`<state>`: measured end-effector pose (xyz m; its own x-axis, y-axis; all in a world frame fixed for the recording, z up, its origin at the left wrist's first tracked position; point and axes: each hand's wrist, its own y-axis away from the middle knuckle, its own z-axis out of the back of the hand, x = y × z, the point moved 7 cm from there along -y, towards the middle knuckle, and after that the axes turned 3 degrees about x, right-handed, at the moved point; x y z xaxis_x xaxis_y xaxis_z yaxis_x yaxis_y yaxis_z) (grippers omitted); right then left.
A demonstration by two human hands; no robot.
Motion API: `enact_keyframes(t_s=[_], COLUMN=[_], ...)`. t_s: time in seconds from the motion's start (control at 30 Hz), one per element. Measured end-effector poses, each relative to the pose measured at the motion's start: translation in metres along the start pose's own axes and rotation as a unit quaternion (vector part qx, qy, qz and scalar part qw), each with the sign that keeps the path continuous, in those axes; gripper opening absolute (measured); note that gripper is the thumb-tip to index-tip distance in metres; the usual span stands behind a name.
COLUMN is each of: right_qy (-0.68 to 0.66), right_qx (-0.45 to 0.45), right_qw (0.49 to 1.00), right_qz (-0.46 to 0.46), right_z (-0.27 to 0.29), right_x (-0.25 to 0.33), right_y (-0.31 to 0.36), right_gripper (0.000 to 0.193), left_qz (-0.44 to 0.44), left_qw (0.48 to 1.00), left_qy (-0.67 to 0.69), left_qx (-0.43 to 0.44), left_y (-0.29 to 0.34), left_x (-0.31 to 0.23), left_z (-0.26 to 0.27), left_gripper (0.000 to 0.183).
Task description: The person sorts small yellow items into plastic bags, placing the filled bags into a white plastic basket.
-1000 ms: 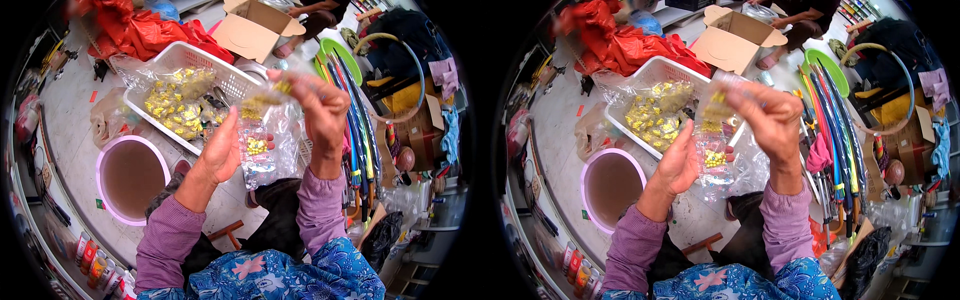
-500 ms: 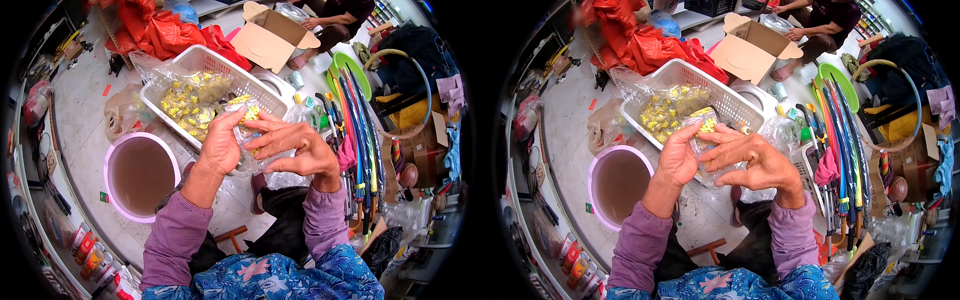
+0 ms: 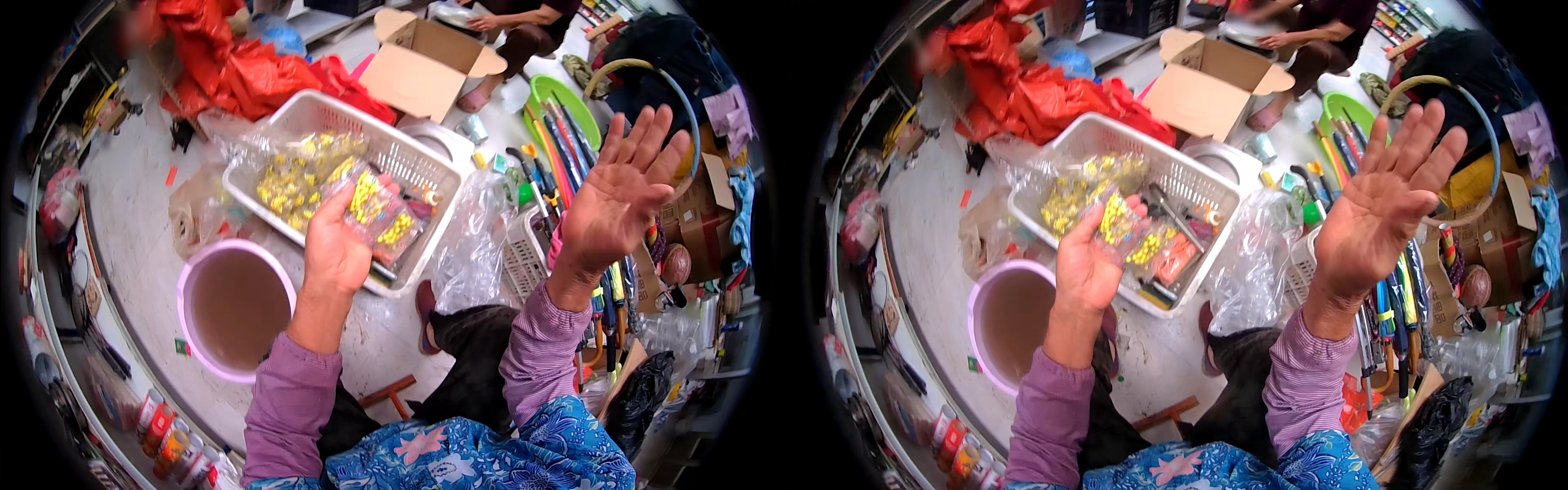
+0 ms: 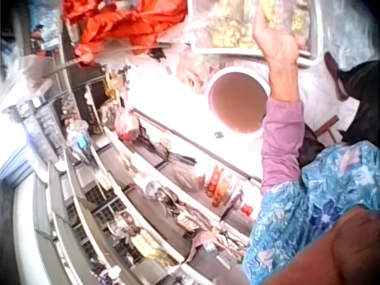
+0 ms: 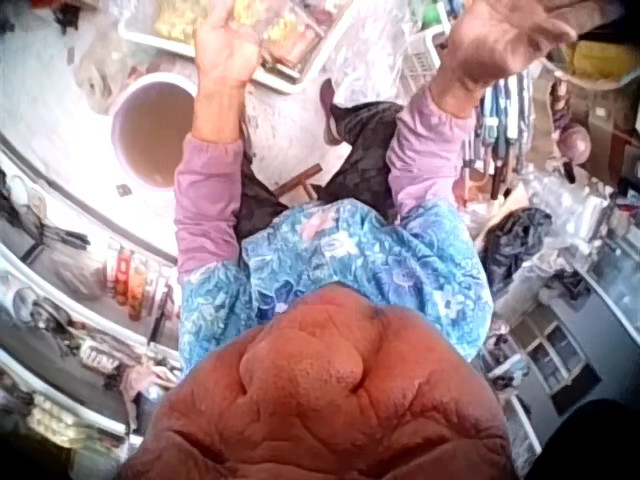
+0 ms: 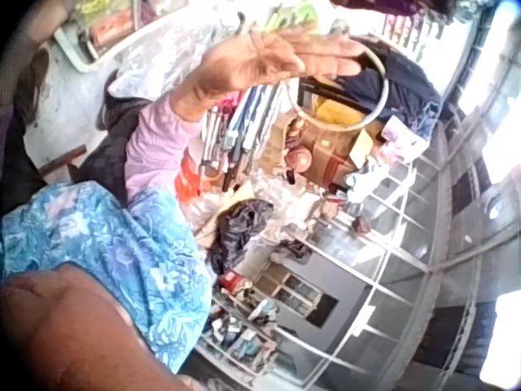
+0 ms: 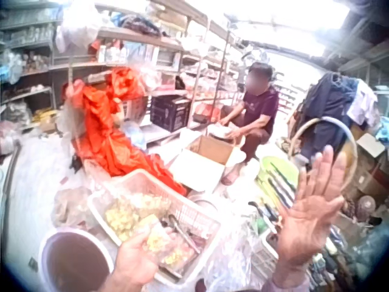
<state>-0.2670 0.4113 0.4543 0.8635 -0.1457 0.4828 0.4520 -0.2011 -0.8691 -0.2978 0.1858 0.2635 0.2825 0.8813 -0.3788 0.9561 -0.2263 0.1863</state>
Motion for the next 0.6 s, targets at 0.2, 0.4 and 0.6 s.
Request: enact_keyframes(t_s=[0.2, 0.4, 0.6], right_qy=[0.100, 0.337, 0.333], right_qx=[-0.066, 0.094, 0.074], right_qw=[0.993, 0.932, 0.938], right_qz=[-0.002, 0.095, 0.068], right_z=[0.025, -0.011, 0.000], right_x=[-0.005, 0.006, -0.006], right_y=[-0.005, 0.008, 0.010], right_gripper=[0.067, 0.075, 0.073], left_qz=[0.008, 0.012, 0.019], left_qw=[1.000, 0.999, 0.999], left_qy=[-0.011, -0.016, -0.019], left_qx=[-0.013, -0.034, -0.026], left_y=[-0.002, -0.004, -0.007], left_x=[0.005, 0.009, 0.013], left_z=[-0.002, 0.007, 0.011], left_gripper=[0.031, 0.029, 0.030])
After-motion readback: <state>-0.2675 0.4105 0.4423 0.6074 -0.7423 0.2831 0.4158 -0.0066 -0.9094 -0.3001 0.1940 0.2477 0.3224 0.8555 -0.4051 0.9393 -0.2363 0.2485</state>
